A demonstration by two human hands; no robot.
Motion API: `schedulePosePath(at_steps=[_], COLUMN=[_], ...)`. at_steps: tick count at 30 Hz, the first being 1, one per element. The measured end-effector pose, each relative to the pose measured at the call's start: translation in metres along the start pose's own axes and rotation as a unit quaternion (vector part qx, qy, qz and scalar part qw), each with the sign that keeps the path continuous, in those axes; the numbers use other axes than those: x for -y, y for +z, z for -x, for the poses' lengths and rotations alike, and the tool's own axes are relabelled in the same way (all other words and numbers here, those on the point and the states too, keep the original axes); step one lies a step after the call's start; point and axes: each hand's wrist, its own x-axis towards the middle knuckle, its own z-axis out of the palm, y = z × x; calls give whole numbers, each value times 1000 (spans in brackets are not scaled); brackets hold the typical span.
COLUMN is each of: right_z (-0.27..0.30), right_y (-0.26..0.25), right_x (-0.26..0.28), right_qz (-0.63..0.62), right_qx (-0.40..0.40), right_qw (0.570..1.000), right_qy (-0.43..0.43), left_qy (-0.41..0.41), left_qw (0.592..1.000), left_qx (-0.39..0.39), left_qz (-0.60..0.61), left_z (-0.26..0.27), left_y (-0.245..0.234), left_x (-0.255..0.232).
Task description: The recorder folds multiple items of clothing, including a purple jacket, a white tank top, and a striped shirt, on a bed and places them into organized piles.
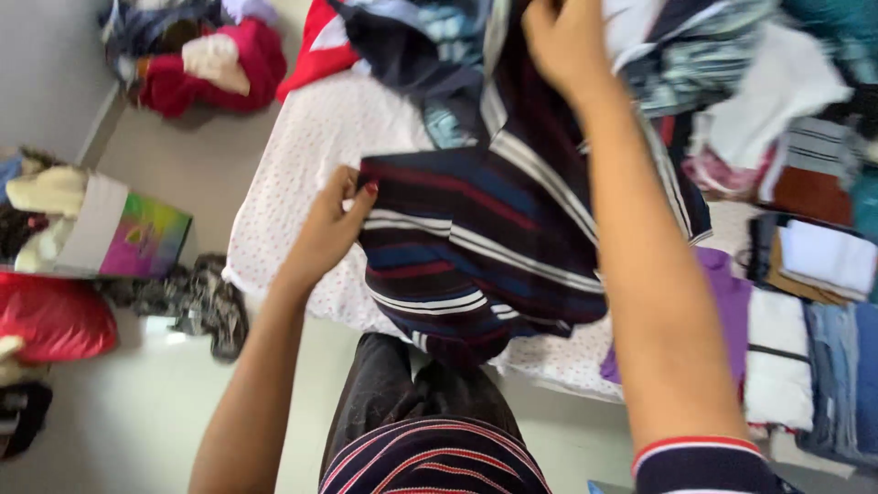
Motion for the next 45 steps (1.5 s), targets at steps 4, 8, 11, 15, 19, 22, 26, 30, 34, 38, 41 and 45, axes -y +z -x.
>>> schedulePosePath(at_steps=[4,8,11,15,19,22,26,30,34,38,41,45], right_z=[29,60,59,54,67,122,221,271,358,422,465,509], right_y=[142,271,343,398,401,393,353,272,213,146,102,62], right_x=[49,64,77,112,134,135,137,152,129,106,96,86], right_qz=[-238,-211,-254,-201,-333,-321,-268,-103,-24,-40,-59,-68], right_qx=[20,72,108,85,134,146,155,165,187,161,156,220], right_qw=[971,973,953,966,919,911,887,939,928,918,910,889], right_qy=[4,57,124,141,164,216,343,283,322,359,380,397], left_qy=[-142,-246,-299,-363,-356,-294,-200,-217,-227,-223,-199,-106], left_qw=[990,966,948,924,924,940,966,960,947,937,927,920], left_qx=[-23,-53,-54,-36,-39,-61,-24,117,185,228,287,330], left_qz=[-8,-66,-96,-116,-137,-162,-164,-134,-135,-142,-136,-183], left_z=[3,19,13,6,-18,-37,-47,-33,2,48,89,105], left_y=[-1,-15,-51,-84,-99,-95,-66,-29,5,43,76,107], left_x=[166,293,326,350,342,323,309,281,270,260,263,236])
